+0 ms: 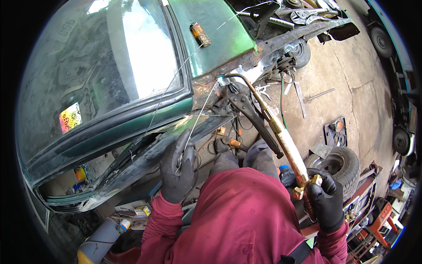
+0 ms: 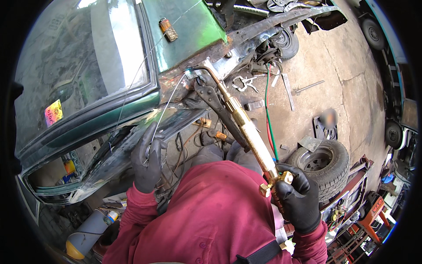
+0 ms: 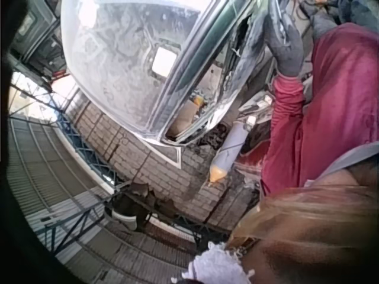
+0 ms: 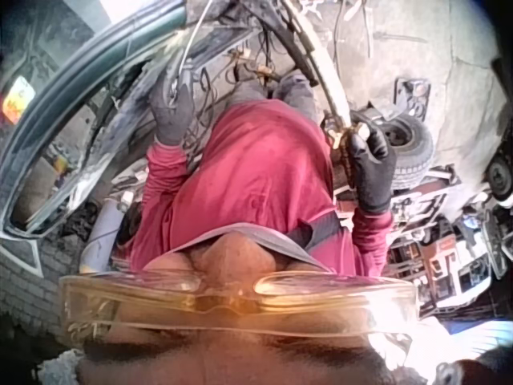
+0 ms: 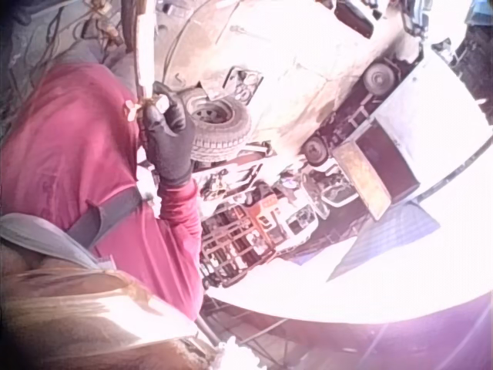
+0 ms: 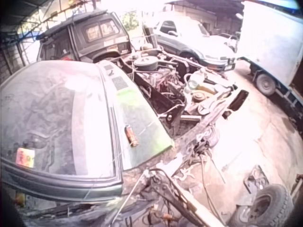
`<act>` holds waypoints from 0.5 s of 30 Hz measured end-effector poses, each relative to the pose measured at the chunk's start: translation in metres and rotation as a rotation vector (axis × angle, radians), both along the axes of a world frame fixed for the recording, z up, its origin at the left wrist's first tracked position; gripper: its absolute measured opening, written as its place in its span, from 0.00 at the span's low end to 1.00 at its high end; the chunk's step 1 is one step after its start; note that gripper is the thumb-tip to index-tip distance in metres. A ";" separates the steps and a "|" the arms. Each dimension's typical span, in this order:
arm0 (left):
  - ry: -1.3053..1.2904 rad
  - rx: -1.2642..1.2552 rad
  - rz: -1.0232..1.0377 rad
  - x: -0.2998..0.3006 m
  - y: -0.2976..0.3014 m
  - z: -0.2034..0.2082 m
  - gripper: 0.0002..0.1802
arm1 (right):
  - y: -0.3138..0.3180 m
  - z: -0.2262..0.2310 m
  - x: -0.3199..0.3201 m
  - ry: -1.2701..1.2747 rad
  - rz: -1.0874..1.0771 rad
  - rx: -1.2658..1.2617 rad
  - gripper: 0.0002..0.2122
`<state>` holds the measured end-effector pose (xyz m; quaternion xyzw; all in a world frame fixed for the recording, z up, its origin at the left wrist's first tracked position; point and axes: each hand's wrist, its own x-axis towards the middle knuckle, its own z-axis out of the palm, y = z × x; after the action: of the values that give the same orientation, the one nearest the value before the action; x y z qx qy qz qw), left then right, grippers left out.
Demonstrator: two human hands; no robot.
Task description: The person uses a welding torch and filler rod to weld a section of a car's front frame. They repeatedly heat the metal, apply filler, and use locking pliers and a hammer to shape and align the frame during the process.
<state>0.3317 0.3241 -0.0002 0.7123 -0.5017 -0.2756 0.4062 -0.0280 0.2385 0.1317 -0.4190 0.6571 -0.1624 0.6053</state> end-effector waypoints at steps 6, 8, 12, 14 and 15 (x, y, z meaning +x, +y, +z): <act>-0.038 -0.014 -0.039 -0.001 -0.001 0.004 0.31 | -0.004 -0.005 -0.005 0.039 0.087 -0.111 0.19; -0.078 -0.030 -0.060 0.000 -0.001 0.003 0.32 | -0.005 -0.005 -0.007 0.040 0.063 -0.055 0.18; -0.039 -0.020 -0.041 0.001 -0.001 0.000 0.31 | -0.006 -0.004 -0.007 0.057 0.055 -0.051 0.18; 0.026 -0.004 -0.016 0.001 0.000 -0.001 0.31 | -0.007 -0.003 -0.006 0.039 0.056 -0.054 0.18; 0.027 -0.001 -0.016 0.002 0.001 -0.002 0.31 | -0.008 -0.002 -0.006 0.032 0.065 -0.059 0.18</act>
<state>0.3335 0.3249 -0.0018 0.7044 -0.5018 -0.2882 0.4111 -0.0341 0.2310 0.1295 -0.4602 0.6478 -0.1554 0.5869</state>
